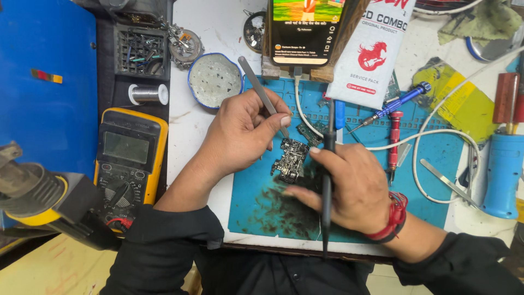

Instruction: The person uses a soldering iron and tweezers to apply solder to multiple points on a small circuit board. The board is held steady with tweezers while the soldering iron melts solder onto specific pads. The person repeatedly repositions the board and applies solder to different areas throughout the clip.

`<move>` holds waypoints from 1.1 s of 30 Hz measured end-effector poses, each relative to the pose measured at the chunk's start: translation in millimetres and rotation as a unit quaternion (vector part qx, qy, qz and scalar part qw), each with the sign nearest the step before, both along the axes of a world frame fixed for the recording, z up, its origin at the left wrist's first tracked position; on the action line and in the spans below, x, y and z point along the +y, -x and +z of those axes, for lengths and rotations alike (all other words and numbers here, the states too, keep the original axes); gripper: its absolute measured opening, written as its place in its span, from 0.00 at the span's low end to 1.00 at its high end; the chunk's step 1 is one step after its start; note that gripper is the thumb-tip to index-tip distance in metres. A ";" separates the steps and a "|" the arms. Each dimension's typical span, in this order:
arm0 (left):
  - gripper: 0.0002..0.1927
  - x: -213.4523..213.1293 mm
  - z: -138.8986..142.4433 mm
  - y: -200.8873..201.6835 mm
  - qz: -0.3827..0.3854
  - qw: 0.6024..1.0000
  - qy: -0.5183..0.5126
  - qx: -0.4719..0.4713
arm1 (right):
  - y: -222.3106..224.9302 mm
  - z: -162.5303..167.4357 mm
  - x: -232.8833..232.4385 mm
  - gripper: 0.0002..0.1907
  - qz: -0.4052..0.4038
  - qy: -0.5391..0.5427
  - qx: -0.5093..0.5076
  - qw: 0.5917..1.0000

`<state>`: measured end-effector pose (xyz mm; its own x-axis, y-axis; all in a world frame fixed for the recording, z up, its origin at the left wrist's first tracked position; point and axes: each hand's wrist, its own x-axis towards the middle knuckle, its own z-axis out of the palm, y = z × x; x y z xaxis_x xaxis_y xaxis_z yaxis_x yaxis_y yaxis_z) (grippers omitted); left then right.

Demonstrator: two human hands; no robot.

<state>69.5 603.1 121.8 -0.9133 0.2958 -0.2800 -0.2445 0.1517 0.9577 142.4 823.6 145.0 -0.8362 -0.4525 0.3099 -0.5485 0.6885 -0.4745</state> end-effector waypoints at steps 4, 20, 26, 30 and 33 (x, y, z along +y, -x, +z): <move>0.06 -2.7 2.1 1.3 0.007 1.000 0.008 -0.002 | 4.8 4.3 0.5 0.31 0.015 -0.004 0.013 1.000; 0.06 -11.7 3.2 2.9 -0.008 1.000 -0.015 -0.014 | 9.0 10.1 -8.9 0.23 0.033 -0.057 0.026 0.997; 0.05 -12.8 0.8 5.8 0.013 1.000 -0.022 -0.003 | 0.4 -5.6 11.0 0.27 -0.009 0.054 0.013 0.998; 0.05 -12.0 -2.7 9.2 0.009 1.000 -0.029 -0.002 | -2.3 -17.6 19.4 0.21 -0.039 0.144 -0.021 0.989; 0.05 -11.8 -5.5 11.4 0.002 0.999 -0.037 0.000 | 2.5 -14.8 28.7 0.14 -0.024 0.093 0.023 0.995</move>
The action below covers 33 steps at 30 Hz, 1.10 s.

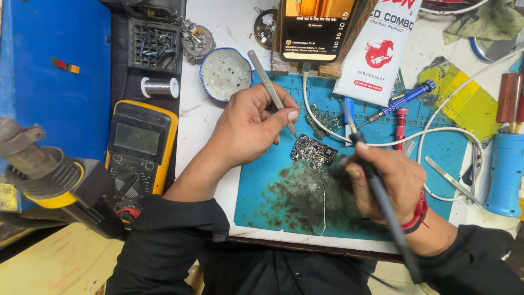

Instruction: The person uses a soldering iron and tweezers to apply solder to multiple points on a small circuit board. The board is held steady with tweezers while the soldering iron melts solder onto specific pads. The person repeatedly repositions the board and applies solder to different areas throughout the clip.

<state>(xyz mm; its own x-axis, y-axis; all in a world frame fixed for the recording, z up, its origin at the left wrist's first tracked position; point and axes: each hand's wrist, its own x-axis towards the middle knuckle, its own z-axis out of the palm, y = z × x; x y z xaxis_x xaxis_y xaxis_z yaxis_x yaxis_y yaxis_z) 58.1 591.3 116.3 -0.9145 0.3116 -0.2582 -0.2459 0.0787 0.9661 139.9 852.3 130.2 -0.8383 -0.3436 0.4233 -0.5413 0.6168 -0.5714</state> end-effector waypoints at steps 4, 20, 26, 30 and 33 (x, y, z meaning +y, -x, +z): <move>0.05 0.0 -2.3 1.7 -0.005 1.000 -0.023 -0.008 | 8.3 8.7 5.6 0.08 0.060 0.009 0.016 0.998; 0.04 3.3 1.4 5.3 -0.014 1.000 0.020 0.007 | 22.6 14.7 -6.4 0.09 0.117 0.006 -0.021 0.993; 0.03 3.2 2.8 5.7 -0.022 0.999 0.029 -0.005 | 24.4 13.2 -6.9 0.09 0.117 0.008 -0.021 0.993; 0.03 2.7 2.8 5.5 -0.027 0.999 0.035 -0.004 | 25.0 12.4 -7.5 0.09 0.126 0.004 -0.025 0.992; 0.02 2.5 3.4 5.5 -0.030 0.999 0.033 0.006 | 25.1 12.7 -8.4 0.09 0.124 0.000 -0.025 0.992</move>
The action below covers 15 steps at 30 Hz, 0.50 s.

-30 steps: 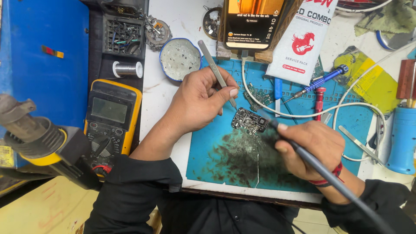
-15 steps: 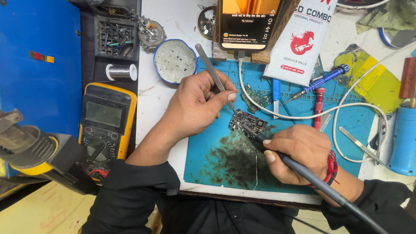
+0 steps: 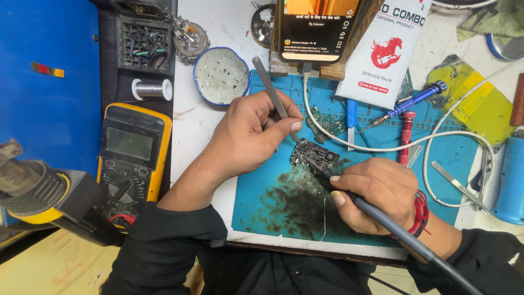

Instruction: The person uses a soldering iron and tweezers to apply solder to multiple points on a small circuit board. The board is held steady with tweezers while the soldering iron melts solder onto specific pads. The person repeatedly repositions the board and applies solder to different areas throughout the clip.

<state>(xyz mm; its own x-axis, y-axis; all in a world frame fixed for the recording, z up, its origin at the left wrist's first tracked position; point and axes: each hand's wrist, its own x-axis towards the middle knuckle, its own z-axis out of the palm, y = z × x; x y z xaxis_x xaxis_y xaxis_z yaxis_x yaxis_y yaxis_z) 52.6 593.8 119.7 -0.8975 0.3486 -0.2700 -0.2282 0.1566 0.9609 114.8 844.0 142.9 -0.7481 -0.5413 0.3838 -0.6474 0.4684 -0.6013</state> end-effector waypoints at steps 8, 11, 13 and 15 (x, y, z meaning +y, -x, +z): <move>0.03 -0.2 1.5 0.9 -0.011 0.999 0.023 0.026 | 0.6 1.7 0.1 0.09 0.001 -0.006 0.004 1.000; 0.03 -0.3 1.2 0.9 -0.010 0.999 0.019 0.026 | 0.7 1.5 1.3 0.09 0.001 -0.001 0.003 1.000; 0.03 -0.6 1.3 1.0 -0.012 1.000 0.021 0.019 | -0.3 2.2 2.2 0.09 -0.007 0.004 -0.001 1.000; 0.03 -1.4 1.3 1.1 -0.014 0.999 0.026 0.021 | -1.7 1.7 1.3 0.09 -0.022 -0.002 0.001 1.000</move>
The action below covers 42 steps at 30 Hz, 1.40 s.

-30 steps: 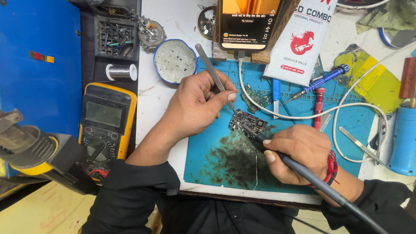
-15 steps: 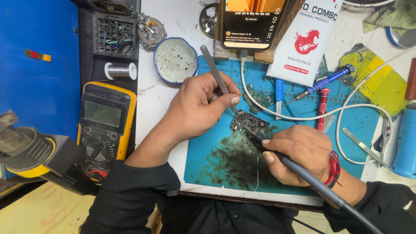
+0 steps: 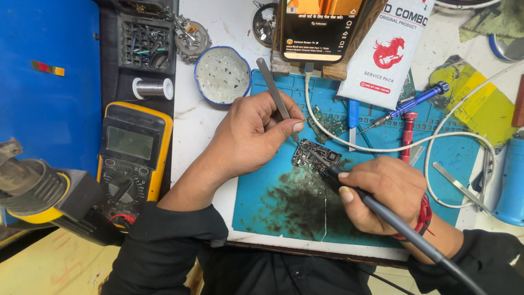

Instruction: The person uses a soldering iron and tweezers to apply solder to multiple points on a small circuit board. The board is held steady with tweezers while the soldering iron melts solder onto specific pads. The person repeatedly repositions the board and applies solder to different areas throughout the clip.

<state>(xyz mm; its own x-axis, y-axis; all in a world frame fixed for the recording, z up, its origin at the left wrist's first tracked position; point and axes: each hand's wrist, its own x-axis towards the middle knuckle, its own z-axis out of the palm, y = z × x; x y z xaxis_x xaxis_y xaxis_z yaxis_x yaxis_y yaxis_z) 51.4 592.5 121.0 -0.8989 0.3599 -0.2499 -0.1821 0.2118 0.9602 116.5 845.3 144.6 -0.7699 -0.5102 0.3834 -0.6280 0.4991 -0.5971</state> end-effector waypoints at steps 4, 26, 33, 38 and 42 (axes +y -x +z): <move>0.03 -0.2 0.4 -0.2 -0.001 1.000 0.005 0.001 | -0.6 -1.0 -1.2 0.08 -0.011 -0.010 -0.001 1.000; 0.04 0.0 0.1 -1.5 0.001 1.000 0.009 0.006 | -0.5 -4.6 -4.0 0.08 -0.021 0.004 0.005 1.000; 0.04 0.3 0.5 -1.9 0.002 1.000 0.012 -0.001 | -0.9 -4.0 -3.9 0.08 -0.019 0.004 0.004 1.000; 0.03 -0.1 0.8 -1.8 0.001 1.000 0.008 0.001 | -1.3 -3.6 -4.8 0.08 -0.025 0.003 0.005 1.000; 0.03 -0.1 0.9 -1.8 0.003 1.000 0.000 -0.003 | -0.8 -3.8 -4.9 0.08 -0.021 0.004 0.004 1.000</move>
<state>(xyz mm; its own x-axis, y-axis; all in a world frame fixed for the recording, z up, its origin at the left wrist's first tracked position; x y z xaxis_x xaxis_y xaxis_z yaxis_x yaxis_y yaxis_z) 53.2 592.4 121.9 -0.8991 0.3552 -0.2559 -0.1896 0.2109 0.9589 117.3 840.4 140.8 -0.7882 -0.4736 0.3929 -0.6104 0.5209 -0.5966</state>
